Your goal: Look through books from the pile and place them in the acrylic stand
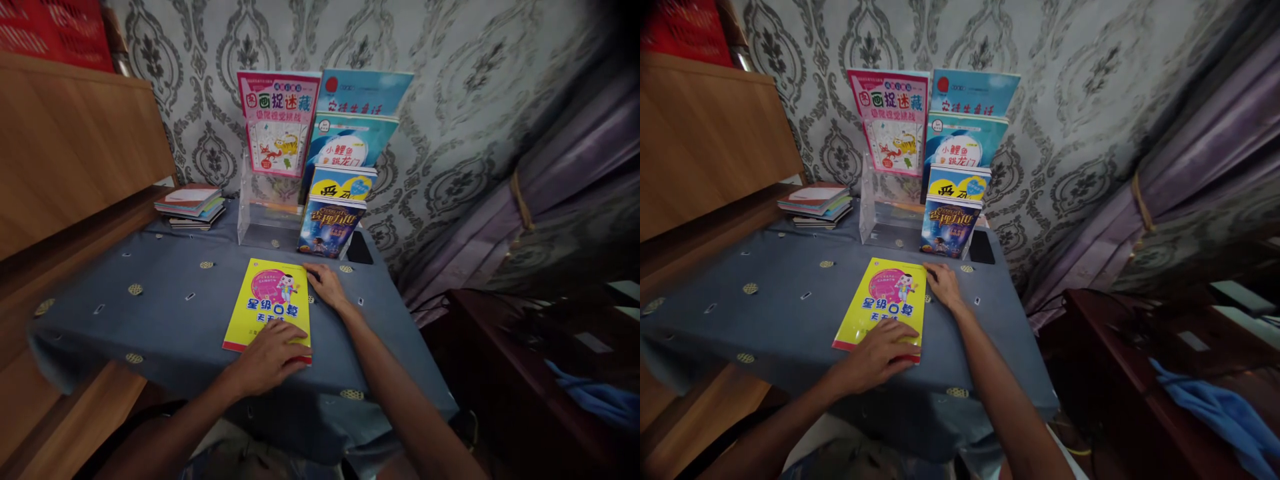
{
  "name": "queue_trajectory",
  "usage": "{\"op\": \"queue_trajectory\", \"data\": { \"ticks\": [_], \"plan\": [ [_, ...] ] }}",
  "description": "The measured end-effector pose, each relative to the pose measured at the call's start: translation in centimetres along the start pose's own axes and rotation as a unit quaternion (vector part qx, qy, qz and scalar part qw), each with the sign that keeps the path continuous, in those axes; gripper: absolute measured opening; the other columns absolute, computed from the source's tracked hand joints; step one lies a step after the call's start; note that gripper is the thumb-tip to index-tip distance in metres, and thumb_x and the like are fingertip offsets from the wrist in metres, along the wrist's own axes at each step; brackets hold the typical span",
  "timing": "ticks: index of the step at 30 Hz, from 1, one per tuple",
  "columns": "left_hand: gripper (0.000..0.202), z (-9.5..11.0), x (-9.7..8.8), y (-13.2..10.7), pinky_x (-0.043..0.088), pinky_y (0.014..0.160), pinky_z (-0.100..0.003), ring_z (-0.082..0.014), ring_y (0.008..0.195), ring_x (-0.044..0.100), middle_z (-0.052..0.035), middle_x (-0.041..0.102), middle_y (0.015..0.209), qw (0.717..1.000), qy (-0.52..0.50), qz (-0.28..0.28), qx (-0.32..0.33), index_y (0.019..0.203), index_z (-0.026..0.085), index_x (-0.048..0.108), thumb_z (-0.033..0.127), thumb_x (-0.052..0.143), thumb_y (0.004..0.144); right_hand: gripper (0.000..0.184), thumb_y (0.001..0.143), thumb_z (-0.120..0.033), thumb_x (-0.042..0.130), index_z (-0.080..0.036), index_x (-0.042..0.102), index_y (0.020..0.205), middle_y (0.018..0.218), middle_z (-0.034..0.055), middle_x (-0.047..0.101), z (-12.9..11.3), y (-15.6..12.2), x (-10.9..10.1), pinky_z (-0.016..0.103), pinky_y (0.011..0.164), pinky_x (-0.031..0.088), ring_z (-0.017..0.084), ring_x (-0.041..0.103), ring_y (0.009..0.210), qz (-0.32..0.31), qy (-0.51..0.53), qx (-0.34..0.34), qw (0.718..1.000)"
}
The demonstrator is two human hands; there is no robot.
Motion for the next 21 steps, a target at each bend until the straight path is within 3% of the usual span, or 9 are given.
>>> {"op": "queue_trajectory", "data": {
  "ticks": [5, 8, 15, 21],
  "plan": [
    [0.034, 0.0, 0.2, 0.3, 0.039, 0.105, -0.042, -0.0233, 0.123, 0.056, -0.0071, 0.064, 0.131, 0.999, 0.030, -0.035, 0.004, 0.126, 0.025, 0.062, 0.039, 0.059, 0.096, 0.040, 0.090, -0.017, 0.053, -0.023, 0.066, 0.127, 0.126, 0.0081, 0.069, -0.3, -0.2, 0.3, 0.046, 0.105, 0.045, 0.026, 0.059, 0.121, -0.012, -0.030, -0.008, 0.999],
    [0.038, -1.0, 0.2, 1.4, 0.038, 0.106, -0.042, -0.0226, 0.123, 0.056, -0.0086, 0.063, 0.133, 0.998, 0.044, -0.049, 0.006, 0.133, 0.022, 0.057, 0.040, 0.050, 0.100, 0.039, 0.091, -0.018, 0.051, -0.024, 0.067, 0.127, 0.126, 0.0078, 0.069, -0.3, -0.1, 0.4, 0.045, 0.105, 0.045, 0.025, 0.059, 0.120, -0.009, -0.027, -0.007, 1.000],
    [0.037, -7.7, 0.6, 7.3, 0.035, 0.108, -0.044, -0.0242, 0.130, 0.053, -0.0117, 0.059, 0.141, 0.990, 0.120, -0.071, -0.022, 0.132, 0.017, 0.057, 0.022, 0.037, 0.101, 0.043, 0.093, -0.013, 0.043, -0.023, 0.065, 0.129, 0.126, 0.0075, 0.069, -0.1, -0.2, 0.1, 0.041, 0.106, 0.045, 0.022, 0.059, 0.120, -0.011, -0.002, 0.004, 1.000],
    [0.041, -12.8, -0.1, 10.3, 0.033, 0.110, -0.044, -0.0232, 0.136, 0.047, -0.0123, 0.053, 0.147, 0.988, 0.127, -0.048, -0.075, 0.138, 0.018, 0.052, 0.029, 0.038, 0.101, 0.044, 0.093, -0.015, 0.044, -0.023, 0.062, 0.133, 0.130, 0.0091, 0.067, -1.3, -0.6, -0.1, 0.044, 0.107, 0.043, 0.024, 0.055, 0.126, -0.007, -0.037, -0.001, 0.999]
  ]
}}
Point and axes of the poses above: each hand's wrist, its own y-axis towards the middle knuckle, its own x-axis out of the palm, z = x × y, the point moved 6 cm from there along y, towards the middle knuckle
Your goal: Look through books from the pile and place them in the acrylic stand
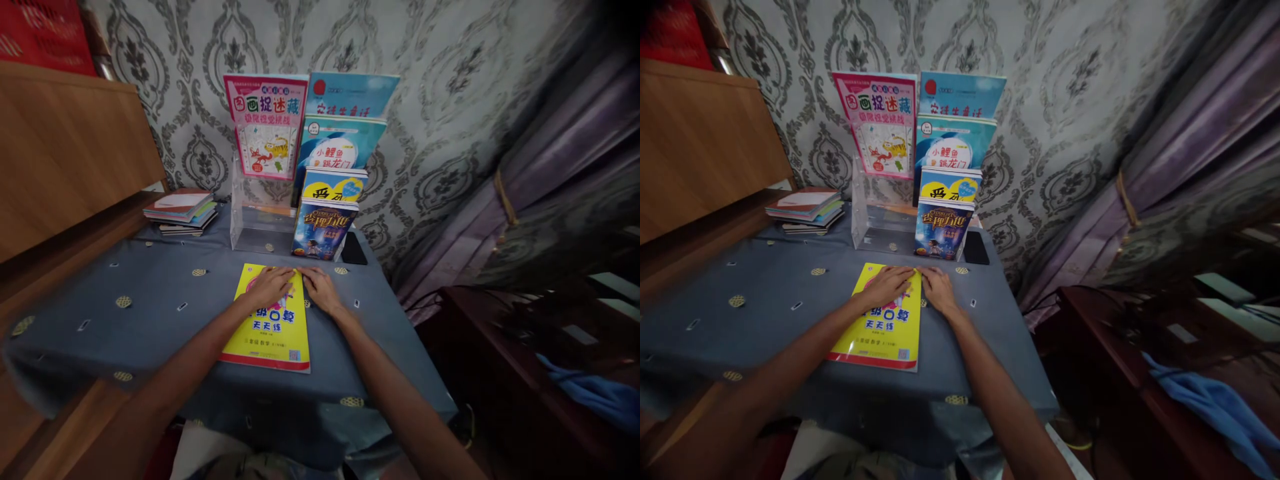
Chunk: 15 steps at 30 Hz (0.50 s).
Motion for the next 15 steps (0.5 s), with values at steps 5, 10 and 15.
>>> {"op": "queue_trajectory", "data": {
  "ticks": [5, 10, 15],
  "plan": [
    [0.035, -0.6, 0.3, 0.0, 0.034, 0.110, -0.043, -0.0233, 0.128, 0.054, -0.0125, 0.061, 0.137, 1.000, 0.007, 0.021, 0.007, 0.126, 0.014, 0.060, 0.026, 0.039, 0.101, 0.046, 0.094, -0.015, 0.041, -0.019, 0.056, 0.137, 0.136, 0.0117, 0.062, -3.2, -0.6, 0.5, 0.043, 0.110, 0.039, 0.023, 0.053, 0.130, 0.005, -0.017, -0.052, 0.999],
    [0.036, -0.5, 0.5, -0.1, 0.033, 0.112, -0.043, -0.0225, 0.133, 0.051, -0.0111, 0.058, 0.142, 0.999, -0.004, 0.031, 0.012, 0.131, 0.016, 0.057, 0.027, 0.039, 0.101, 0.046, 0.096, -0.018, 0.042, -0.018, 0.050, 0.141, 0.141, 0.0136, 0.059, -3.7, -0.8, 1.1, 0.046, 0.114, 0.033, 0.024, 0.055, 0.130, -0.025, -0.040, -0.008, 0.999],
    [0.044, -2.0, 0.5, -1.0, 0.028, 0.117, -0.042, -0.0228, 0.140, 0.044, -0.0123, 0.050, 0.150, 0.999, -0.005, 0.028, -0.043, 0.141, 0.016, 0.050, 0.031, 0.038, 0.101, 0.046, 0.097, -0.018, 0.041, -0.019, 0.048, 0.142, 0.144, 0.0147, 0.057, -3.9, -1.1, 1.0, 0.049, 0.116, 0.029, 0.024, 0.052, 0.134, -0.036, -0.068, 0.012, 0.997]
  ]
}}
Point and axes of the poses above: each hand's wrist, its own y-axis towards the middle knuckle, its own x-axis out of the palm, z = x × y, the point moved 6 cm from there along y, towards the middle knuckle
